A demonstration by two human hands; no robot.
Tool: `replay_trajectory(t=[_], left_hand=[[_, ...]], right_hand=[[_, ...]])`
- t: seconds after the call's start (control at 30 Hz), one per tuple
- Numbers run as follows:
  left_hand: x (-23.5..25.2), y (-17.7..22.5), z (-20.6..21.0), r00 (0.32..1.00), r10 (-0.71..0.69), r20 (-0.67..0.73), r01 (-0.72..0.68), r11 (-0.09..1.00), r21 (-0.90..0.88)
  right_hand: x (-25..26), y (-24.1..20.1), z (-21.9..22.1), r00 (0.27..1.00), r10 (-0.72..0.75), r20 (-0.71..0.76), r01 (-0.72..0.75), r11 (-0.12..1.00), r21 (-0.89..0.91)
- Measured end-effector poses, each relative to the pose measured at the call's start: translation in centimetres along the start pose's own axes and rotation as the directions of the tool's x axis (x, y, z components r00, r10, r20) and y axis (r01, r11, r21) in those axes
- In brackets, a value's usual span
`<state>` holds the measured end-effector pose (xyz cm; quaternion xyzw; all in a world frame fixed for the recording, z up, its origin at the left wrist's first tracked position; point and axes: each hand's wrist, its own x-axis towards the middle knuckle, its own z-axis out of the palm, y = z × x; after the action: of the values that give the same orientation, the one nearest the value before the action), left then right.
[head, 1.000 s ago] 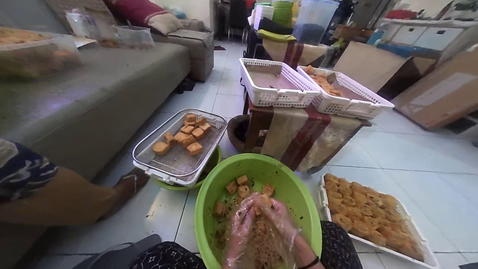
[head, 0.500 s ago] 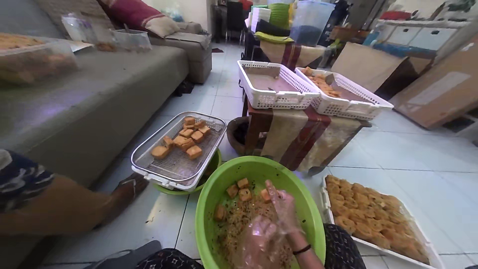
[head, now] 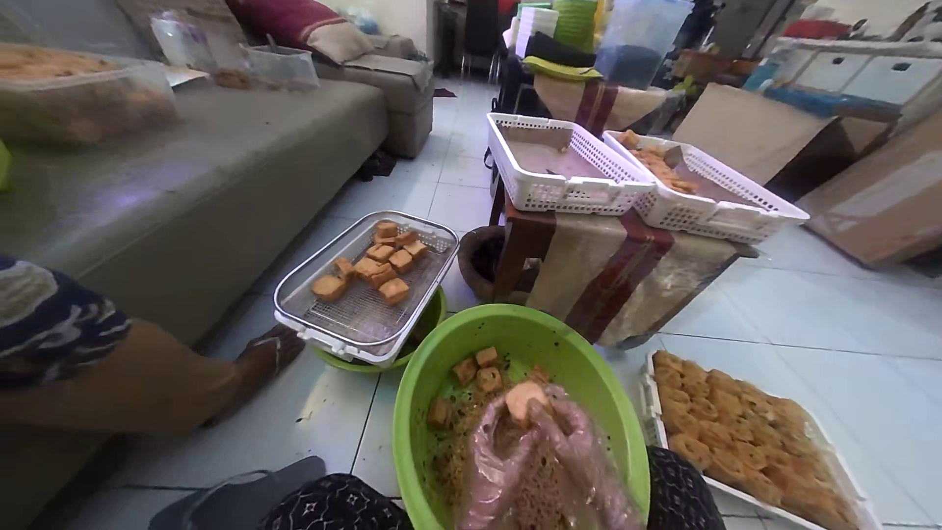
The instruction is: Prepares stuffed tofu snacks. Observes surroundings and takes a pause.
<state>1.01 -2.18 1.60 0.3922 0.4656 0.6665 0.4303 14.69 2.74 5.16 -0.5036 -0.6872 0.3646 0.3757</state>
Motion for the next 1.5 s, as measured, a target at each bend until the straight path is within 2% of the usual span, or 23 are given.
replay_trajectory(t=[0.07,0.17,0.3,0.37,0.47,0.53,0.6,0.7,0.77,0.83,0.93,1.0,1.07,1.13,1.23,1.27,1.3,1.33,1.37,1.4,1.43,1.47,1.5], left_hand=[[-0.3,-1.0,-0.3,0.998,0.062,-0.025,-0.062,0.998,-0.001],[-0.4,-1.8,-0.3,0.996,0.09,-0.004,-0.09,0.996,-0.006],[0.2,-1.5,-0.6,0.99,0.13,0.054,-0.131,0.991,0.003],[0.6,-1.6,-0.9,0.97,0.231,0.082,-0.239,0.966,0.102],[0.8,-2.0,-0.8,0.911,0.398,0.112,-0.413,0.859,0.302],[0.9,-1.9,-0.8,0.897,0.423,0.124,-0.437,0.815,0.379],[0.9,-1.5,-0.9,0.937,0.323,0.137,-0.35,0.873,0.339],[1.0,-1.6,-2.1,0.978,0.007,0.207,-0.05,0.978,0.203],[1.6,-1.1,-3.1,0.954,-0.186,0.235,0.162,0.979,0.12],[2.2,-0.3,-3.8,0.907,-0.363,0.213,0.343,0.931,0.123],[3.0,0.0,-3.9,0.835,-0.537,0.118,0.512,0.837,0.193],[3.2,-0.4,-4.1,0.825,-0.565,0.033,0.541,0.805,0.243],[3.4,-0.9,-4.5,0.843,-0.537,-0.04,0.534,0.824,0.19],[3.7,-1.5,-4.7,0.853,-0.503,-0.138,0.518,0.848,0.109],[4.2,-1.7,-5.0,0.824,-0.474,-0.312,0.501,0.866,0.007],[4.2,-1.6,-5.1,0.808,-0.479,-0.344,0.502,0.865,-0.025],[4.2,-1.4,-5.1,0.794,-0.485,-0.366,0.507,0.861,-0.042],[4.2,-1.2,-5.2,0.783,-0.498,-0.373,0.52,0.853,-0.046],[4.2,-0.9,-5.1,0.775,-0.512,-0.371,0.534,0.844,-0.051],[4.2,-0.5,-5.0,0.768,-0.523,-0.37,0.539,0.84,-0.069],[4.2,-0.2,-4.7,0.761,-0.531,-0.371,0.531,0.84,-0.112],[4.2,-0.1,-4.6,0.757,-0.538,-0.369,0.515,0.84,-0.169],[4.0,-0.2,-4.7,0.76,-0.544,-0.354,0.492,0.839,-0.233]], right_hand=[[-0.4,-0.3,0.2,0.996,0.07,0.047,-0.07,0.997,0.009],[-0.6,-0.2,1.2,0.982,0.189,0.03,-0.191,0.977,0.098],[-0.9,-0.2,0.8,0.979,0.179,0.098,-0.191,0.973,0.133],[-0.7,-0.3,0.1,0.969,0.183,0.166,-0.207,0.968,0.144],[-0.8,-0.6,0.3,0.936,0.292,0.198,-0.34,0.895,0.288],[-0.9,-0.5,1.0,0.918,0.356,0.178,-0.397,0.842,0.364],[-0.9,-0.6,1.5,0.918,0.375,0.126,-0.393,0.821,0.415],[-0.4,-0.7,1.9,0.945,0.323,0.058,-0.323,0.887,0.329],[0.1,-0.9,1.5,0.961,0.245,0.125,-0.262,0.954,0.143],[0.1,-0.8,1.8,0.967,0.182,0.181,-0.184,0.983,-0.003],[-0.1,-1.0,3.3,0.975,0.104,0.196,-0.095,0.994,-0.055],[0.2,-1.1,4.1,0.974,0.07,0.215,-0.065,0.997,-0.031],[0.9,-0.9,4.3,0.956,0.081,0.283,-0.083,0.997,-0.005],[2.3,-0.1,4.2,0.918,0.12,0.378,-0.149,0.988,0.048],[3.9,2.4,4.8,0.881,0.189,0.433,-0.344,0.885,0.314],[4.3,3.9,5.3,0.88,0.207,0.428,-0.349,0.892,0.286],[4.5,5.5,6.0,0.872,0.198,0.448,-0.294,0.943,0.157],[4.1,6.6,6.6,0.829,0.188,0.526,-0.207,0.978,-0.024],[3.2,6.9,7.0,0.747,0.182,0.64,-0.078,0.979,-0.187],[2.1,6.7,7.3,0.625,0.199,0.754,0.061,0.951,-0.302],[0.7,6.5,7.3,0.49,0.257,0.833,0.176,0.907,-0.384],[-0.6,7.1,7.1,0.395,0.305,0.867,0.266,0.865,-0.425],[-1.4,7.3,6.3,0.349,0.338,0.874,0.302,0.842,-0.447]])
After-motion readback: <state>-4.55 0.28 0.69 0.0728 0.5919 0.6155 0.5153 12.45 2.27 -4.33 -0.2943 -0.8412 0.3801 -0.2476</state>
